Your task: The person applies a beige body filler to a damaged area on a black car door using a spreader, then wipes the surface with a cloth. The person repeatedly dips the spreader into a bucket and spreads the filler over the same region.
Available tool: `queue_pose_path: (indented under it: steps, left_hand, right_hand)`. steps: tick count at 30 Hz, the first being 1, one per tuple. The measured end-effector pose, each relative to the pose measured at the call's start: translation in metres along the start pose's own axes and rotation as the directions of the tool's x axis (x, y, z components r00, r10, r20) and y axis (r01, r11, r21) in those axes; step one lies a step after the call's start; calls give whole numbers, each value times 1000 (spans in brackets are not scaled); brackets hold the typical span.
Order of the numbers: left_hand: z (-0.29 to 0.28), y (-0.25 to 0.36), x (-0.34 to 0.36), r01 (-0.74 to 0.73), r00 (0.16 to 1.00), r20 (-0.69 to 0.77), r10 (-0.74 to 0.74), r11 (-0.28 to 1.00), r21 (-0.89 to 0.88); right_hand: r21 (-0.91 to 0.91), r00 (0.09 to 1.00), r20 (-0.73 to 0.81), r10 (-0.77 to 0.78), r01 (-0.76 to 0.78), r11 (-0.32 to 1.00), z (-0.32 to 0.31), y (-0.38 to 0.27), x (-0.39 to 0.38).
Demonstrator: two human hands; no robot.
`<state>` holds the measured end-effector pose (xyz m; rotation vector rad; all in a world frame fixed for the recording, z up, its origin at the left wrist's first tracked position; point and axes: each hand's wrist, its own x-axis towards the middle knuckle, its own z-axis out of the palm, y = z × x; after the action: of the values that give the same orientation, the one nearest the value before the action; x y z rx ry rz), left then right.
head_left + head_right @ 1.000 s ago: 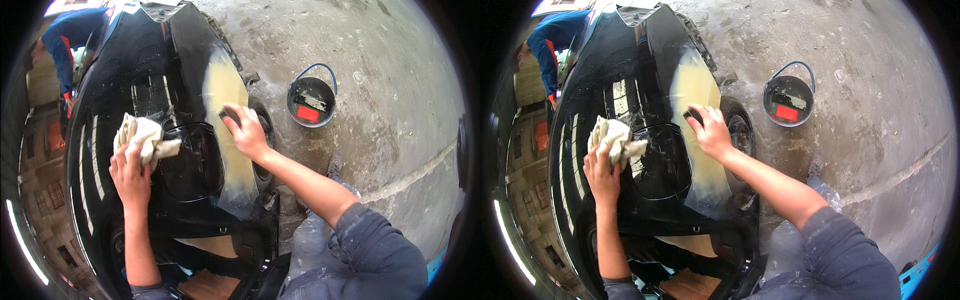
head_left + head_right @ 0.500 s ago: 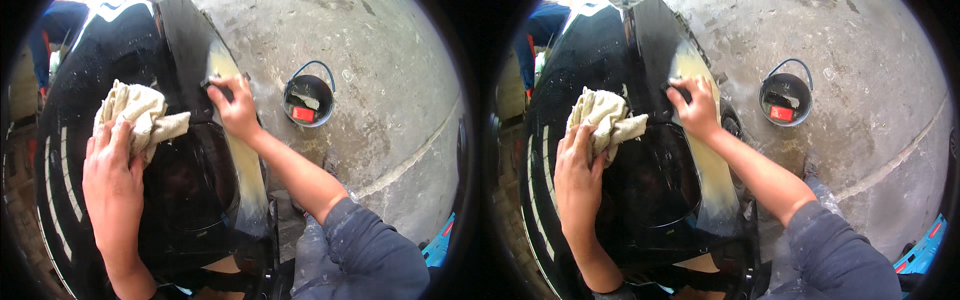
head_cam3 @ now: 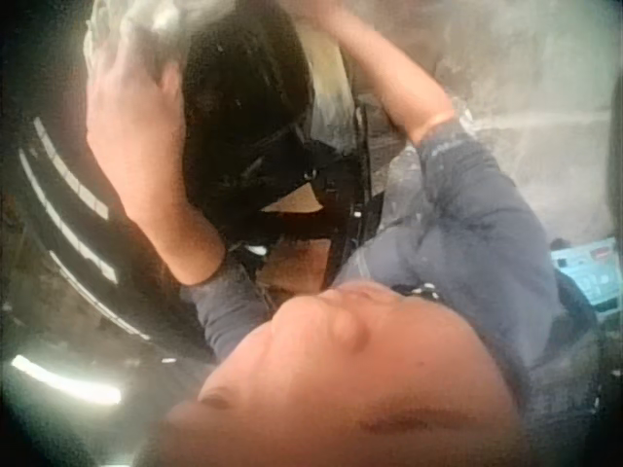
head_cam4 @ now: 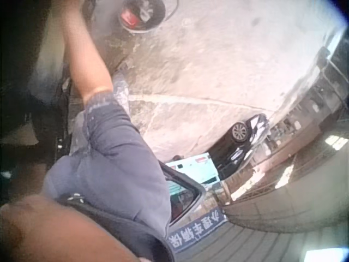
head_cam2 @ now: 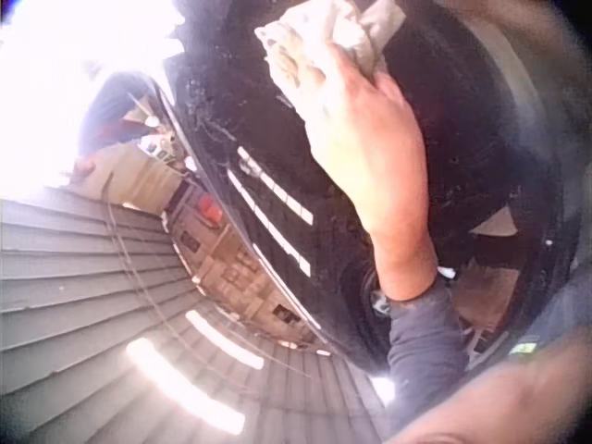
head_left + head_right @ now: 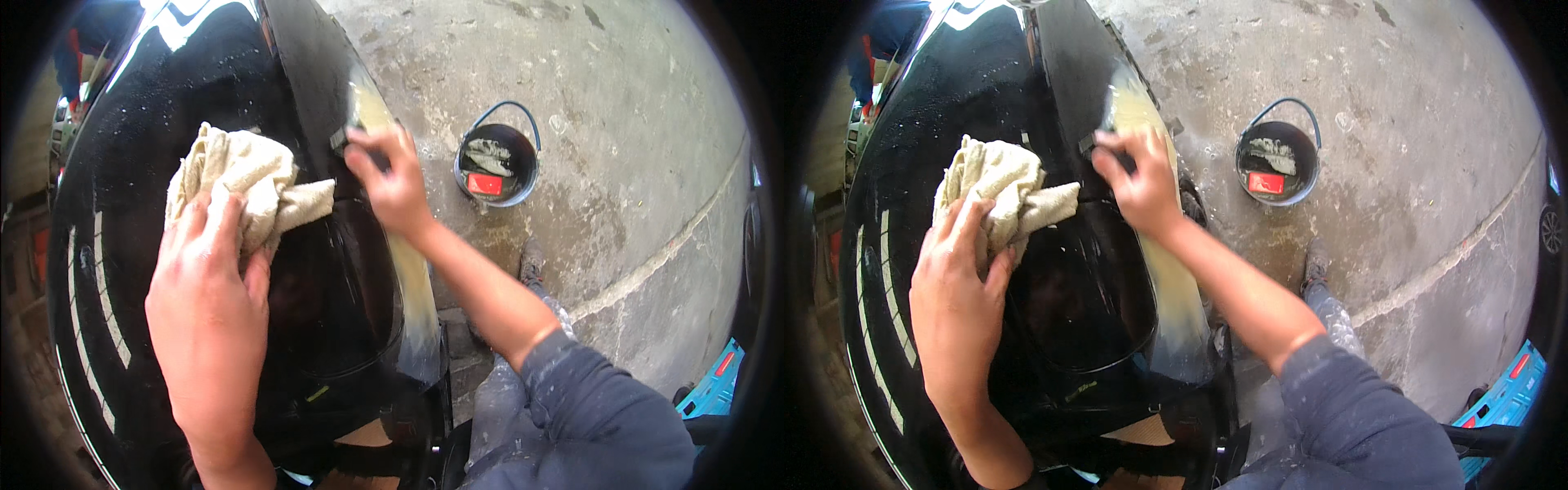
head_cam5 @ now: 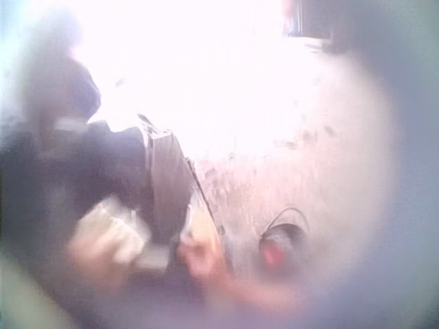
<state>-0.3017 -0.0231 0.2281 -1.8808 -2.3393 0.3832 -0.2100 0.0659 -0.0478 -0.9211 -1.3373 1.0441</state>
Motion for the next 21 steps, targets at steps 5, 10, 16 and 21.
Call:
queue_pose_path:
  steps: [5,10,16,21]
  left_hand:
    - [-2,1,0,-53,998,-28,54,998,20]
    - [0,5,-1,34,999,32,-34,999,-9]
    - [0,1,4,-36,999,-26,36,999,-9]
    - [2,5,3,38,999,33,-36,998,-52]
  right_hand:
    - [-8,996,22,-81,81,997,-5,3,-5]
    - [-36,1000,3,-25,25,999,-1,8,1]
    - [-29,997,-19,-71,70,997,-3,8,-6]
    - [-81,999,-20,35,-36,996,-3,12,-15]
